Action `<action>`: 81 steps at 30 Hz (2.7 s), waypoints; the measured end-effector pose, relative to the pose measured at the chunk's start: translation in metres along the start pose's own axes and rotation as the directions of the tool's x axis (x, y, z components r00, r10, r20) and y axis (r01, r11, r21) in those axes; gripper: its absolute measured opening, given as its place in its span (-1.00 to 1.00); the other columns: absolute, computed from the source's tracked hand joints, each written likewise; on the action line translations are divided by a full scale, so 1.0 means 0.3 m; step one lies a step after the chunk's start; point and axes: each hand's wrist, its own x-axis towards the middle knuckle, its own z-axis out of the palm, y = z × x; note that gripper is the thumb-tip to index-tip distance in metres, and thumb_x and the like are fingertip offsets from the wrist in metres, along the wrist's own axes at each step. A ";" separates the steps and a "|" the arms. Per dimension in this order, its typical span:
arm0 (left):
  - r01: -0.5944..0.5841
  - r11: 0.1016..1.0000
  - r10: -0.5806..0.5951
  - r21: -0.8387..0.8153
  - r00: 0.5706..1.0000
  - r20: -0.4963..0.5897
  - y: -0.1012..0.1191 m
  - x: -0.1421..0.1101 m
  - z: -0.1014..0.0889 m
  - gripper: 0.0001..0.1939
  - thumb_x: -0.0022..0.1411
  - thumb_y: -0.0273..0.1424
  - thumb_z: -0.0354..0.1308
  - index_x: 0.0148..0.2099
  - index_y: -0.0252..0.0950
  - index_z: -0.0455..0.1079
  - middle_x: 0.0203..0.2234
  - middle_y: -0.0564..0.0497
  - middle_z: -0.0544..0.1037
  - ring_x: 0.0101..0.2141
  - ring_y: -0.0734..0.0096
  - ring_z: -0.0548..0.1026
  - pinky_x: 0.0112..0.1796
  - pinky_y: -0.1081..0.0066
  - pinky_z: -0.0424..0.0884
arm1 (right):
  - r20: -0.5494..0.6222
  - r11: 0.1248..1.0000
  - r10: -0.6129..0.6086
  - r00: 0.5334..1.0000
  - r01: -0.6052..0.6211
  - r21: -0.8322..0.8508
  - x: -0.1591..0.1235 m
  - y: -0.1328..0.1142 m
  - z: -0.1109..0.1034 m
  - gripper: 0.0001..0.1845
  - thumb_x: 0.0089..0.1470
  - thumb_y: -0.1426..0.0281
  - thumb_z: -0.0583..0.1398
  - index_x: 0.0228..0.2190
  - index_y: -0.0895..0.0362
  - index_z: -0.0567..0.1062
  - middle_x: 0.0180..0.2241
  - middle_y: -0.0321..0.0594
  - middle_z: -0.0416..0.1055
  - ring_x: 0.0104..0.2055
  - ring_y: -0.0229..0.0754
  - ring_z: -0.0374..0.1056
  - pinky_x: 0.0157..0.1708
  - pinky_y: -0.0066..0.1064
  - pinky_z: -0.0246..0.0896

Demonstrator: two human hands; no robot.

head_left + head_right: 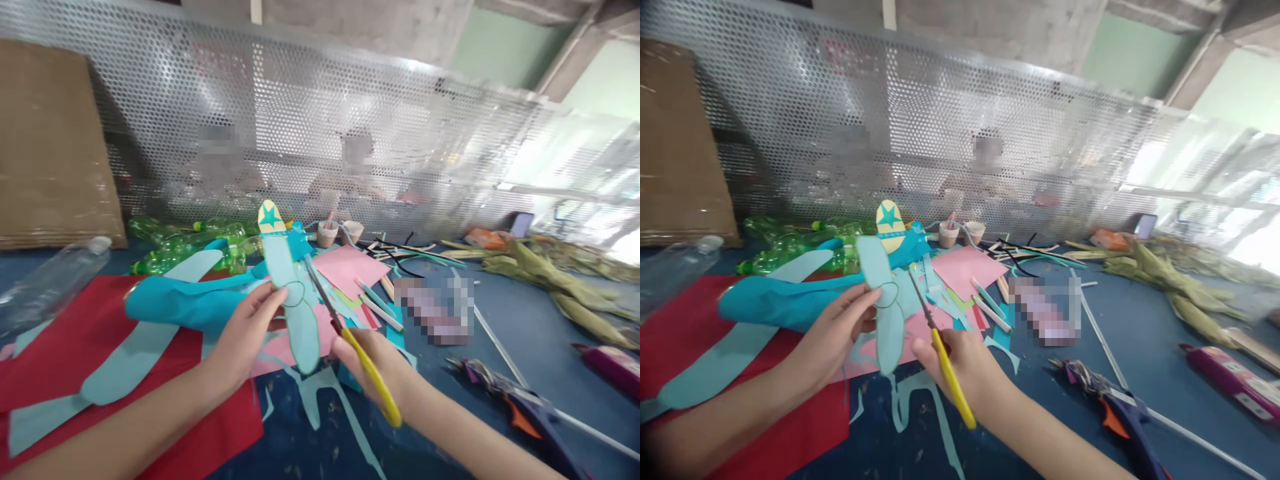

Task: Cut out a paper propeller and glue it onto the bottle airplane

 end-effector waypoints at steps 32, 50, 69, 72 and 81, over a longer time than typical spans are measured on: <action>-0.269 0.809 0.123 0.523 0.947 0.297 -0.036 0.017 -0.020 -0.75 0.12 -0.20 0.19 -0.53 -0.19 0.37 -0.64 0.08 0.48 -0.52 0.29 0.45 -0.49 0.47 0.33 | -0.144 0.928 -0.132 0.981 0.173 0.329 0.042 0.017 0.017 -0.94 0.17 0.40 0.13 -0.36 0.09 0.39 -0.39 -0.27 0.47 -0.33 -0.21 0.44 -0.31 -0.43 0.33; -0.403 0.007 -0.096 0.915 0.911 0.401 0.193 0.168 -0.306 -0.24 -0.08 -0.01 0.34 0.17 -0.17 0.40 0.17 -0.16 0.41 0.15 -0.18 0.31 0.11 0.01 0.18 | -0.061 0.668 0.023 0.998 0.030 0.743 0.101 0.105 0.060 -0.47 -0.07 -0.07 0.27 -0.38 0.06 0.21 -0.56 -0.48 0.20 -0.55 -0.32 0.07 -0.53 -0.46 -0.10; -0.672 -0.145 0.287 0.726 0.673 0.681 0.085 0.057 -0.109 -0.65 0.13 -0.12 0.31 -0.15 -0.26 0.50 -0.19 -0.10 0.52 -0.14 0.07 0.50 0.06 -0.11 0.25 | -0.009 0.455 0.025 1.000 -0.003 0.891 0.058 0.042 0.023 -0.55 -0.04 0.03 0.35 -0.32 0.06 0.36 -0.51 -0.45 0.22 -0.49 -0.33 0.11 -0.47 -0.47 -0.01; -0.701 -0.234 0.345 0.674 0.588 0.732 0.058 0.014 -0.062 -0.45 0.09 0.07 0.26 -0.13 -0.31 0.48 -0.20 -0.16 0.51 -0.13 0.00 0.50 0.07 -0.17 0.24 | 0.006 0.422 -0.006 1.000 -0.003 0.907 0.048 0.033 0.024 -0.55 -0.03 0.04 0.35 -0.28 0.05 0.36 -0.46 -0.43 0.25 -0.44 -0.32 0.19 -0.38 -0.46 0.09; -0.739 -0.217 0.341 0.637 0.554 0.759 0.046 0.023 -0.065 -0.28 0.05 0.27 0.09 -0.15 -0.32 0.45 -0.21 -0.15 0.57 -0.07 -0.02 0.50 0.08 -0.11 0.25 | 0.024 0.533 -0.154 0.988 0.063 0.844 0.043 0.026 0.059 -0.56 0.00 -0.01 0.31 -0.33 0.05 0.34 -0.44 -0.39 0.28 -0.42 -0.27 0.20 -0.40 -0.42 0.11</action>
